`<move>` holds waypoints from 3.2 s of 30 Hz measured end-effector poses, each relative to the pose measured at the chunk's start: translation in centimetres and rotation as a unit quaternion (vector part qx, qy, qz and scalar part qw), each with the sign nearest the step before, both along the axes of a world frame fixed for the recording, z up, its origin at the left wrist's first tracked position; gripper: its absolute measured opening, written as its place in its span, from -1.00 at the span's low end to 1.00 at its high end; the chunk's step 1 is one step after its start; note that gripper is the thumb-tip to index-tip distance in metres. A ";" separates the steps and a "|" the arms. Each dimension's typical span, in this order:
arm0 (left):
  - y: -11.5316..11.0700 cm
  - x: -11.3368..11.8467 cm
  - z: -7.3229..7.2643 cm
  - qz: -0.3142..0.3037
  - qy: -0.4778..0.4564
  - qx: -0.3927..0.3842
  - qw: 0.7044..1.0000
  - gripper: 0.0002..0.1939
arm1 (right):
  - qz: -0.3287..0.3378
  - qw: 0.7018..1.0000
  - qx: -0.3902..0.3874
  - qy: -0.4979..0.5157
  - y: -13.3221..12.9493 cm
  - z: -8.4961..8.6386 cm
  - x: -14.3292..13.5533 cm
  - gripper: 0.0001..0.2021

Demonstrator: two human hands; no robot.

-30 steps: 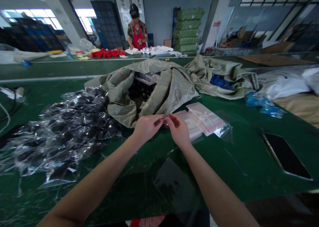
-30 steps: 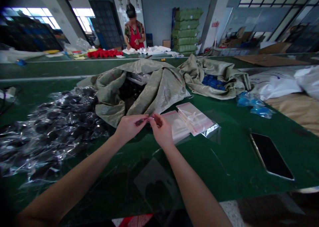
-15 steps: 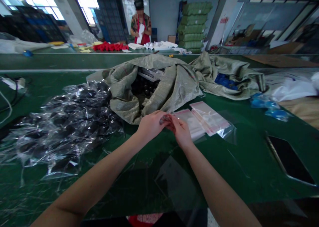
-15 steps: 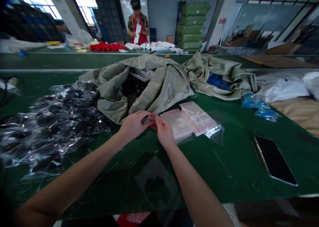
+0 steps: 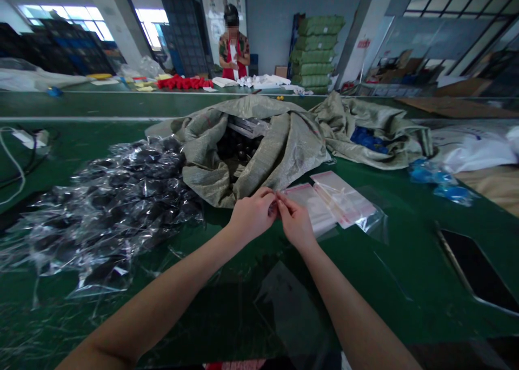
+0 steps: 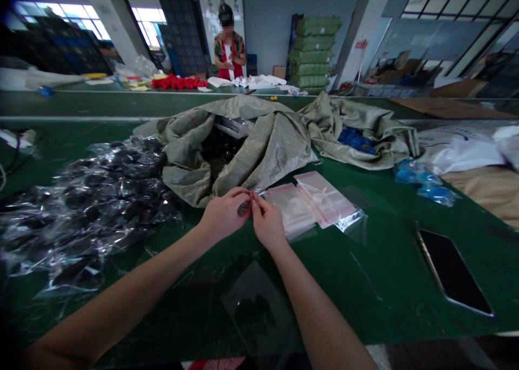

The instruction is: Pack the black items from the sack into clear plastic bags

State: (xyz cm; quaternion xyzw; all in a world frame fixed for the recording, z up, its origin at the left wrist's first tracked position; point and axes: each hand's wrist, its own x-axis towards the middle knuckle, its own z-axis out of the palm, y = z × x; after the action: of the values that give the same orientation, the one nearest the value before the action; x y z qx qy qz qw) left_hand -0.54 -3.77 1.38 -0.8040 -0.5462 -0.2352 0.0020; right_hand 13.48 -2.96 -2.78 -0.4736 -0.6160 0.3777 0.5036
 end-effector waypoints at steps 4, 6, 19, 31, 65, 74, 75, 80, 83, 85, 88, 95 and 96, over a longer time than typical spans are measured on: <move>-0.1 0.0 0.4 0.059 0.009 0.030 0.998 -0.80 | -0.067 0.990 0.028 -0.119 -0.7 0.8 0.2 -0.67; -0.2 0.0 0.6 0.088 0.011 0.054 0.995 -0.82 | -0.115 0.977 0.033 -0.178 -1.1 1.2 0.2 -0.69; -1.6 0.1 2.1 0.067 0.013 0.140 0.988 -0.91 | -0.232 0.907 0.119 -0.330 -3.1 3.8 0.6 -0.78; -2.4 -0.1 3.8 0.137 0.102 0.166 0.971 -0.91 | -0.115 0.960 0.079 -0.242 -2.7 3.9 1.0 -0.92; -0.6 -0.8 2.9 0.080 0.171 -0.024 0.982 -0.80 | -0.035 0.990 0.132 0.043 -2.4 1.6 -0.3 -0.55; 0.3 -2.0 3.3 0.055 0.073 -0.034 0.995 -0.86 | -0.048 0.990 0.111 -0.066 -1.4 0.7 -0.5 -0.55; 0.4 -2.1 3.3 0.051 0.067 -0.029 0.996 -0.85 | -0.048 0.989 0.113 -0.079 -1.3 0.6 -0.4 -0.54; 0.4 -2.3 3.2 0.053 0.079 -0.012 0.995 -0.84 | -0.055 0.976 0.162 -0.137 -1.1 0.7 -0.3 -0.62; 0.1 -2.2 3.4 0.036 0.086 -0.006 0.996 -0.84 | -0.085 0.973 0.162 -0.139 -0.8 0.9 -0.2 -0.65; 0.0 -2.0 3.6 0.021 0.094 -0.006 0.995 -0.83 | -0.093 0.977 0.145 -0.125 -0.6 1.0 -0.1 -0.65; -0.3 -1.8 3.5 0.012 0.119 -0.001 0.993 -0.79 | -0.093 0.989 0.089 -0.077 -0.4 1.0 0.0 -0.63; -0.5 -1.5 2.6 0.001 0.158 0.054 0.986 -0.70 | -0.036 0.974 -0.140 0.176 0.4 0.8 -0.2 -0.59; -0.4 -1.5 2.6 -0.001 0.160 0.059 0.985 -0.70 | -0.028 0.966 -0.160 0.203 0.4 0.7 -0.2 -0.59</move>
State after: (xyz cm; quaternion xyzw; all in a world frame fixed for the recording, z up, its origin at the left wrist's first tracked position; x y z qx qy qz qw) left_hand -2.07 -4.21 3.93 -0.8301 -0.5232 -0.1353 0.1370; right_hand 13.24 -2.55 -2.04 -0.4785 -0.4191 0.5451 0.5461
